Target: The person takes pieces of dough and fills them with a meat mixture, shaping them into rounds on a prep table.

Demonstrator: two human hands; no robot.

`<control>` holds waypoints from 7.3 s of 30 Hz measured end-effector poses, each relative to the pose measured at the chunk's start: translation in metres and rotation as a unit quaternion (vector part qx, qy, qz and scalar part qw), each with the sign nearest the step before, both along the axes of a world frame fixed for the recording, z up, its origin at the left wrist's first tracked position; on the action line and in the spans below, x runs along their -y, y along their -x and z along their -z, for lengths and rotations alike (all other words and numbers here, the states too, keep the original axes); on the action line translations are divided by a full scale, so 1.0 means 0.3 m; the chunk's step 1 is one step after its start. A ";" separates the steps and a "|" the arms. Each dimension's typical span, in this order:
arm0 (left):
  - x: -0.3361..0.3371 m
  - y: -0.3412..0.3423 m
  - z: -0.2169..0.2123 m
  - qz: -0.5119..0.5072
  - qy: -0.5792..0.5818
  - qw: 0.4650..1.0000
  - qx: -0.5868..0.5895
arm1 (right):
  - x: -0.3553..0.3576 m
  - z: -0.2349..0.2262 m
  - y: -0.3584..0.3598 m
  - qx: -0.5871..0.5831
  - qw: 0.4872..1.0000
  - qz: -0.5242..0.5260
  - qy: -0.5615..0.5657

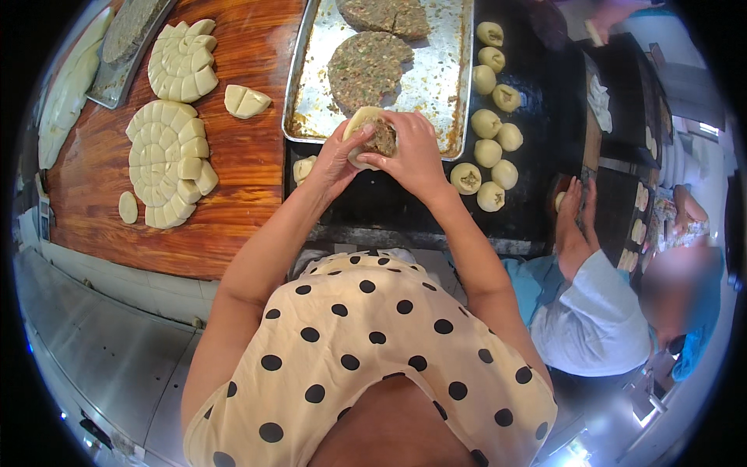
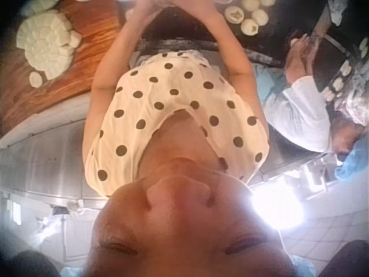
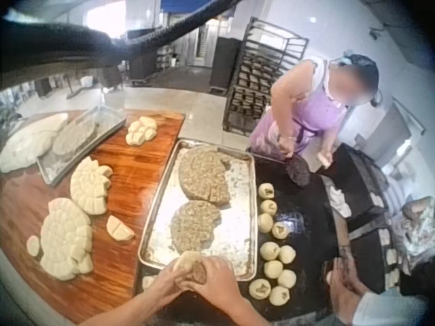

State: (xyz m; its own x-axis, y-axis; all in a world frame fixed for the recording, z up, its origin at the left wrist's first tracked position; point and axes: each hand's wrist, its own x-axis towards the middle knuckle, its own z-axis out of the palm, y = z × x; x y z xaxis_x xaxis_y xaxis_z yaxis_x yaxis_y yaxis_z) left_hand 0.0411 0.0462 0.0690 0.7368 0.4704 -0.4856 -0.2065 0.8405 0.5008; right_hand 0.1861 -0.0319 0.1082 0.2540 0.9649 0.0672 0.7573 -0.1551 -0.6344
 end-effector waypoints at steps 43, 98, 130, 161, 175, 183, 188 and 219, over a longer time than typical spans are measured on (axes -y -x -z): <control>0.085 -0.170 -0.150 -0.082 -0.011 0.995 -0.052 | -0.029 -0.043 0.045 -0.686 0.582 0.389 -0.199; 0.087 -0.200 -0.226 -0.138 -0.104 0.985 0.026 | -0.046 -0.088 0.129 -0.146 0.898 0.220 -0.352; 0.098 -0.355 -0.284 -0.092 -0.297 0.949 -0.056 | -0.021 -0.173 0.026 -0.261 0.841 0.298 -0.369; 0.035 -0.263 -0.267 0.045 -0.299 0.940 -0.157 | -0.032 -0.151 0.052 -0.354 0.812 0.309 -0.345; 0.003 -0.223 -0.273 -0.075 -0.241 0.967 -0.027 | -0.033 -0.158 0.019 -0.232 0.917 0.115 -0.305; -0.036 -0.207 -0.379 0.058 -0.166 0.984 -0.019 | 0.030 -0.155 -0.003 -0.122 0.950 0.123 -0.259; -0.004 -0.141 -0.334 0.121 -0.165 0.978 0.026 | 0.072 -0.209 -0.011 -0.244 0.926 0.059 -0.284; 0.113 -0.068 -0.413 0.172 -0.213 0.961 0.042 | 0.176 -0.269 0.065 -0.041 0.948 0.039 -0.314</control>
State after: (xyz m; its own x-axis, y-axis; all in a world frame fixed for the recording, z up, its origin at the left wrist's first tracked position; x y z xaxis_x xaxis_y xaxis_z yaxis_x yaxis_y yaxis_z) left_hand 0.0616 0.0121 0.1931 0.9125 0.3352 -0.2347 -0.0080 0.5880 0.8088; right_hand 0.1666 -0.0848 0.1889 0.3516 0.7194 0.5991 0.7037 0.2190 -0.6759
